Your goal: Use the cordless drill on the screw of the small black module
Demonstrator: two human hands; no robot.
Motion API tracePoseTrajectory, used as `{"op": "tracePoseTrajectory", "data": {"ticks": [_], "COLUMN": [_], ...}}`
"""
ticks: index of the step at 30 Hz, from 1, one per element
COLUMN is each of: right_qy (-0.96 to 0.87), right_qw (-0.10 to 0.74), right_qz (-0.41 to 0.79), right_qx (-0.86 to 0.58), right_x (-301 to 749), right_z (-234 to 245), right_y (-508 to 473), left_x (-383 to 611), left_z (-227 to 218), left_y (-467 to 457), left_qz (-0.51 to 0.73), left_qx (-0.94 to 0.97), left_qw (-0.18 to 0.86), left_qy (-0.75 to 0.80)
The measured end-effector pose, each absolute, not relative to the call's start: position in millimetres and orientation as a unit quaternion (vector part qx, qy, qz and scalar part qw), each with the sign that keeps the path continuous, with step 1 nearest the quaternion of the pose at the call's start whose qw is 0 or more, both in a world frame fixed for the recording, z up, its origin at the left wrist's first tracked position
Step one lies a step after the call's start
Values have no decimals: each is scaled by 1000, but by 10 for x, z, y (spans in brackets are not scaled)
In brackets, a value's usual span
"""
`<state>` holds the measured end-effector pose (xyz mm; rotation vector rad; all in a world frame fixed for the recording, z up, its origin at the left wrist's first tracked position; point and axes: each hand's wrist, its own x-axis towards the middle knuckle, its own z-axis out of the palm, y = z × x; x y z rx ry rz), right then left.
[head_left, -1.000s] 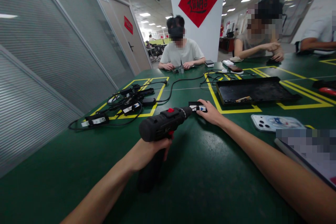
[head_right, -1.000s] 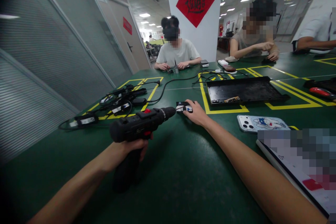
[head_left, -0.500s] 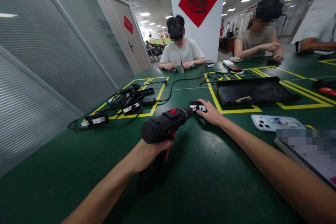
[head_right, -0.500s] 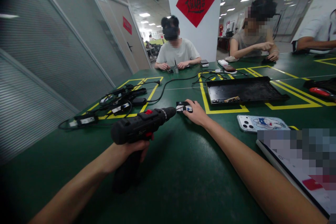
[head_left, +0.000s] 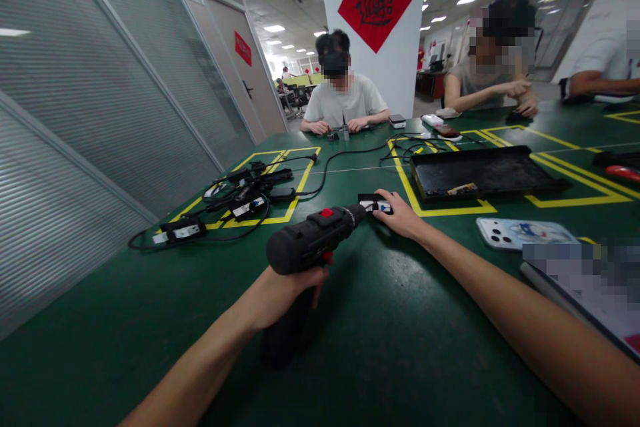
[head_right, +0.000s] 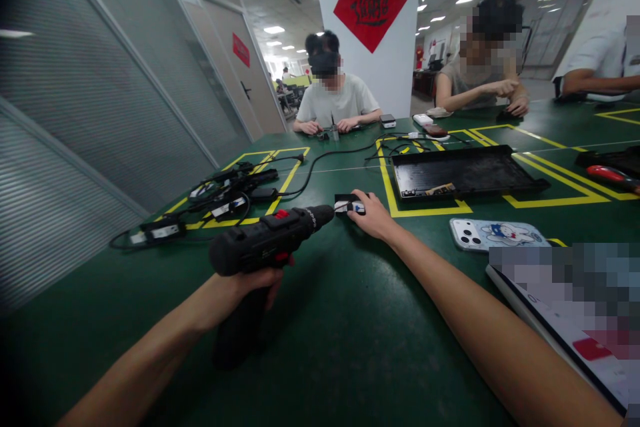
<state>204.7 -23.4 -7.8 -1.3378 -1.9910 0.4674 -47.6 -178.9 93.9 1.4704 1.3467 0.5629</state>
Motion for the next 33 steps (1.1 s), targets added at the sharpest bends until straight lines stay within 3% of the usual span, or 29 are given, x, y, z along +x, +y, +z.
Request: {"op": "tracePoseTrajectory", "data": {"ticks": [33], "right_qy": [-772], "right_qw": [343], "right_qz": [179], "right_qx": [-504], "right_x": [2064], "right_z": [-123], "right_y": [-204], "left_x": [-501], "left_z": [926], "left_y": [-1767], "left_qz": [245], "left_qx": [599], "left_qw": [541], "left_qy": [537]}}
